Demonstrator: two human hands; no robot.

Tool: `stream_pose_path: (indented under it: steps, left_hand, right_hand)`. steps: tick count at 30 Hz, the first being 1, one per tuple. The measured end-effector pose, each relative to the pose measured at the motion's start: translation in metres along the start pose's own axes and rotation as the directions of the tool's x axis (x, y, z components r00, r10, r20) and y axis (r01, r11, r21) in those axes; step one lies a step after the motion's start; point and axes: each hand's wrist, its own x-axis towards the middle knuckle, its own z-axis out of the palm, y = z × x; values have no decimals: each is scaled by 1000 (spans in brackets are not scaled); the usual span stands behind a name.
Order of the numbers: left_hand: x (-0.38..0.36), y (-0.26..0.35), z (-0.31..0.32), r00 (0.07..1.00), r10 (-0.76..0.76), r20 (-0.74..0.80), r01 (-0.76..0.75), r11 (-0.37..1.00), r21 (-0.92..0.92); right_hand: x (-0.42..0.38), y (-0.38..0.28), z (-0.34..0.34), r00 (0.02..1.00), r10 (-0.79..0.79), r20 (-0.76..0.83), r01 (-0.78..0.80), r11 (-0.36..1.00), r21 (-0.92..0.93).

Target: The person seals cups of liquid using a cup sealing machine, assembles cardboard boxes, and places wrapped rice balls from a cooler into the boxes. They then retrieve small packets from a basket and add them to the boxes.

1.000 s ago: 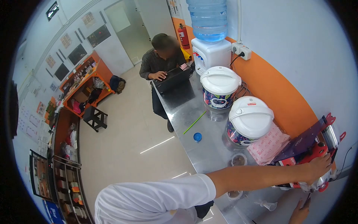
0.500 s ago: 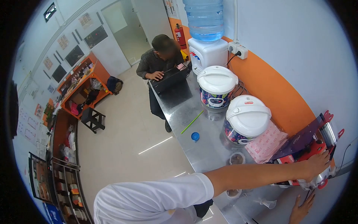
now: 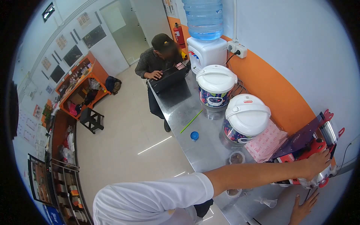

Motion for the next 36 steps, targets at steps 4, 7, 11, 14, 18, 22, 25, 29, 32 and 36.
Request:
stream_pose_path:
  steps: [4, 7, 11, 14, 18, 22, 25, 29, 32, 36]
  left_hand:
    - [-2, 0, 0, 1000, -3, -5, 3, 1000, 0]
    - [0, 0, -1, 1000, -14, 6, 14, 1000, -8]
    - [-1, 0, -6, 1000, -12, 26, 12, 1000, -24]
    - [1, -1, 0, 1000, -16, 5, 16, 1000, -21]
    - [1, -1, 1, 1000, -1, -15, 1, 1000, 17]
    - [1, -1, 1, 999, -23, -21, 23, 1000, -12]
    - [-4, -4, -4, 1000, -22, -18, 22, 1000, -20]
    - [-3, -4, -7, 1000, -6, 7, 6, 1000, -20]
    - [-4, -4, -3, 999, -7, -34, 6, 999, -35]
    - [-5, -7, -7, 1000, 15, 24, -15, 1000, -21]
  right_hand:
    - [0, 5, 7, 999, 7, -51, -5, 1000, 22]
    - [0, 2, 4, 994, -14, -112, 15, 1000, 10]
    - [1, -4, -3, 997, 40, -61, -43, 998, -47]
    - [2, 5, 5, 994, 14, -105, -18, 999, -41]
    - [2, 9, 10, 982, -27, -185, 14, 997, -72]
    - [1, -2, 3, 986, 53, -158, -71, 991, -114]
    - [4, 13, 19, 971, -2, -240, -31, 990, -136]
    - [-4, -11, -8, 979, 61, -193, -77, 994, -72]
    - [-2, -15, -4, 982, 70, -176, -77, 996, -35]
    - [-5, -20, -17, 984, 45, -172, -38, 998, 45]
